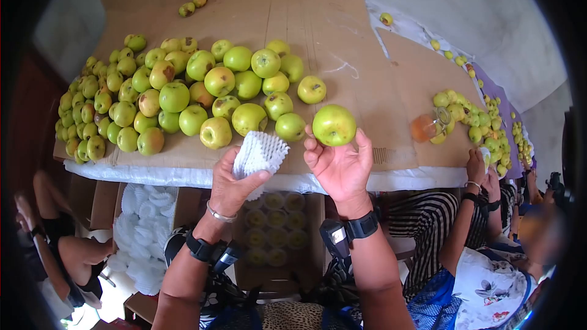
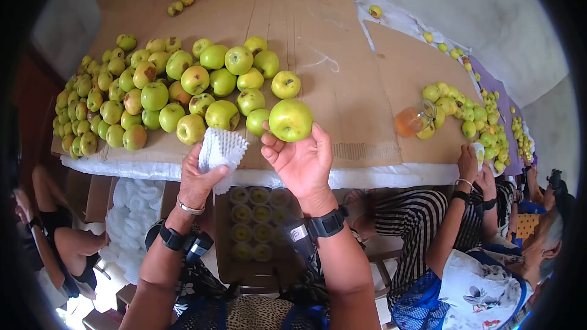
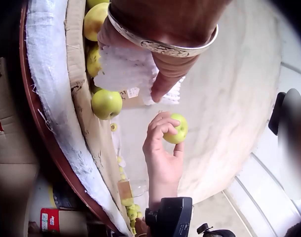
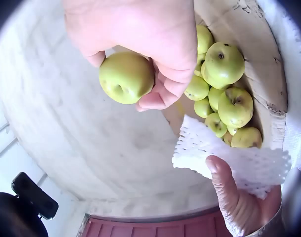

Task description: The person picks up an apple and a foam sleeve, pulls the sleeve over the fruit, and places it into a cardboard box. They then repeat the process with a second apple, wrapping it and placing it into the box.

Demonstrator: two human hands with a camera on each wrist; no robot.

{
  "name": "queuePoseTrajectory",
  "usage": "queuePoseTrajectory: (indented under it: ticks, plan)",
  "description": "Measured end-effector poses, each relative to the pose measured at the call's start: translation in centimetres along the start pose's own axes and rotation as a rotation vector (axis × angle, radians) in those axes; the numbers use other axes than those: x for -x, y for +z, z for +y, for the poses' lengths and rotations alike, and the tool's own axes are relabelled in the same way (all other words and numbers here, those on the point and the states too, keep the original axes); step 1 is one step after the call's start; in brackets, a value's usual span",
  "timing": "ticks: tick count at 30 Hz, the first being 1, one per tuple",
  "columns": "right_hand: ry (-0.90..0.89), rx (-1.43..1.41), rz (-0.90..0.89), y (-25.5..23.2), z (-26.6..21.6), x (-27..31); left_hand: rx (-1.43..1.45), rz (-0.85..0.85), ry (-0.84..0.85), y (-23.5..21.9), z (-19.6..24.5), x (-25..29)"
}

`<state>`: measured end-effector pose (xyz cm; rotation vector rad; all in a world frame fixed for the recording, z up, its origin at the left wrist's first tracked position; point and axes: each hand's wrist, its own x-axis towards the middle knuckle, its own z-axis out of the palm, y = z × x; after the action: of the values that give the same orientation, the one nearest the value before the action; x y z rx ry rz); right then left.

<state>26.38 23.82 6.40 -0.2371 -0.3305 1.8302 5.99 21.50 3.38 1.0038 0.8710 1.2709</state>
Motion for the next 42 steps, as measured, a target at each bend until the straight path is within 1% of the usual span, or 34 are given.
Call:
queuePoseTrajectory:
  ticks: [2,5,7,10,13,14,15,17,19,20,21,22,23,24,26,28,31,33,34,37,38,41,42]
  plan:
    - [0.005,-0.006,0.017,-0.1,-0.1,0.2,0.191,0.016,-0.044,0.0,-0.1,0.0]
    - [0.008,-0.035,0.031,-0.1,0.0,0.1,0.147,-0.017,-0.05,-0.5,-0.3,-0.4]
    - [0.0,-0.04,0.049,0.2,0.1,0.2,0.094,-0.002,-0.022,-0.2,0.0,-0.4]
    - [-0.092,0.133,0.08,0.4,0.3,0.2,0.036,-0.01,0.022,0.2,-0.7,-0.5]
    - [-0.202,0.387,0.039,0.6,0.1,0.1,0.024,0.002,0.087,0.1,-0.3,-0.7]
    - [-0.233,0.474,0.058,0.9,-0.1,0.2,0.024,0.001,0.108,-0.1,-0.5,-0.8]
    - [-0.255,0.494,0.064,0.7,-0.2,0.1,0.026,0.0,0.13,-0.1,-0.6,-0.8]
    - [-0.299,0.521,0.065,0.1,0.1,-0.1,0.014,0.043,0.098,0.0,-0.2,-0.7]
    - [-0.28,0.51,0.126,-1.1,0.3,0.3,-0.033,0.106,0.063,-0.3,-0.2,-0.6]
    - [-0.272,0.464,0.159,-1.8,0.5,0.7,-0.176,0.137,0.169,-0.2,-0.6,-0.4]
    - [-0.242,0.521,0.073,-1.8,0.5,1.0,-0.339,0.183,0.27,-0.5,-0.7,-0.3]
    - [-0.165,0.537,0.034,-1.8,0.2,1.3,-0.549,0.173,0.452,-0.7,0.4,-0.3]
    - [-0.203,0.557,0.044,-1.4,0.6,1.5,-0.746,0.14,0.618,-0.7,1.2,-0.4]
    - [-0.182,0.599,0.01,-0.9,0.8,1.6,-0.799,0.169,0.688,-0.8,1.4,-0.5]
    - [-0.075,0.567,-0.047,-0.3,1.2,1.8,-0.894,0.201,0.817,-0.7,1.1,-0.4]
    - [0.003,0.541,-0.072,-1.0,1.8,2.2,-0.932,0.186,0.821,-0.7,1.4,0.0]
    - [0.068,0.485,-0.017,-0.7,2.5,2.1,-0.947,0.192,0.846,-0.6,1.8,-0.1]
    - [0.056,0.412,0.015,0.1,3.0,1.6,-0.955,0.203,0.868,-0.6,2.1,0.0]
    - [0.047,0.378,0.035,0.4,3.1,1.4,-0.982,0.181,0.842,-0.8,1.9,0.1]
    - [0.0,0.411,0.041,0.5,3.2,1.0,-1.069,0.095,0.803,-0.8,2.2,0.4]
    - [-0.011,0.339,0.054,0.6,3.4,1.0,-1.084,0.042,0.732,-0.8,2.4,0.4]
    - [-0.183,0.734,0.079,0.4,3.0,0.5,-0.733,0.112,0.691,-0.4,2.5,0.5]
    - [-0.189,0.831,0.05,0.9,3.1,0.6,-0.651,0.125,0.651,-0.7,2.4,0.4]
